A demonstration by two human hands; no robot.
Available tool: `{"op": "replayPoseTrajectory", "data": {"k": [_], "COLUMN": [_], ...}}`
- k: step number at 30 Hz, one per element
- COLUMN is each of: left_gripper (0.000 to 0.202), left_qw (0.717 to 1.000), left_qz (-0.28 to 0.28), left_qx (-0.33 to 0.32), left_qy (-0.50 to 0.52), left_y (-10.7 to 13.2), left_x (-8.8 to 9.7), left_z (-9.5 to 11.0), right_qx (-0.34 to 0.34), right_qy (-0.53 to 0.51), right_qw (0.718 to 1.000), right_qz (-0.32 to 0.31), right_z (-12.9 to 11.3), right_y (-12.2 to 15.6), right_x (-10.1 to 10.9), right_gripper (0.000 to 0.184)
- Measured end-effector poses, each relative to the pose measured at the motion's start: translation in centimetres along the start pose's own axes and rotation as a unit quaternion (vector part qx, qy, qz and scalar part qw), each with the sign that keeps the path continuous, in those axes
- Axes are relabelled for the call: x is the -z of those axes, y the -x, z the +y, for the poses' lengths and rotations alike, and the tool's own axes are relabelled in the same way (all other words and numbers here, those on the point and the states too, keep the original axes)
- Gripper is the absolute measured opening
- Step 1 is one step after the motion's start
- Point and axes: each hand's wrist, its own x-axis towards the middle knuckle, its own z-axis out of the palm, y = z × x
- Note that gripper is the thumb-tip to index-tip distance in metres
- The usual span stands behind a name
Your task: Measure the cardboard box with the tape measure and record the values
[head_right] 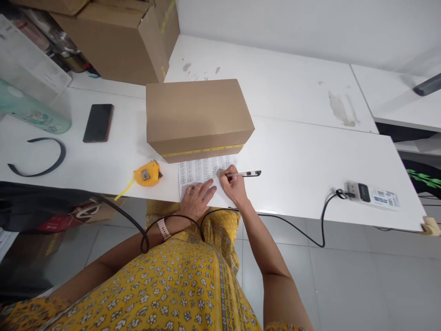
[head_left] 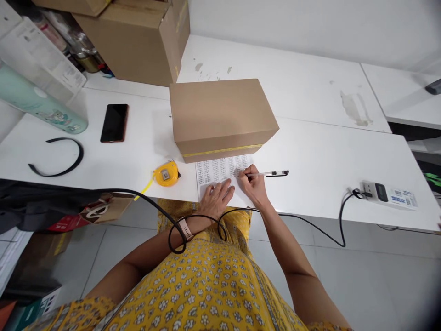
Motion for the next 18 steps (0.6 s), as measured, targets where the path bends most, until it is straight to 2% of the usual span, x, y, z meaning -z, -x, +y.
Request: {"op": "replayPoseTrajectory", "data": {"k": [4,18], "left_gripper": [0.049,0.043], "left_qw": [1.0,1.0], "left_qz": [-0.009,0.019], "left_qx": [0.005,0.006], "left_qy": [0.004,0.014], "left_y": [-0.11,-0.19], "left_x": [0.2,-0.14], "left_z": [0.06,0.16], "right_qx": [0.02,0.029], "right_qy": [0.02,0.04], "right_qw": [1.0,0.998], "right_qz": [-0.013,-0.025], "right_z": [0.23,0.57], "right_y": [0.04,0.06], "right_x": [0.04,-0.07], "right_gripper": [0.023,0.021]}}
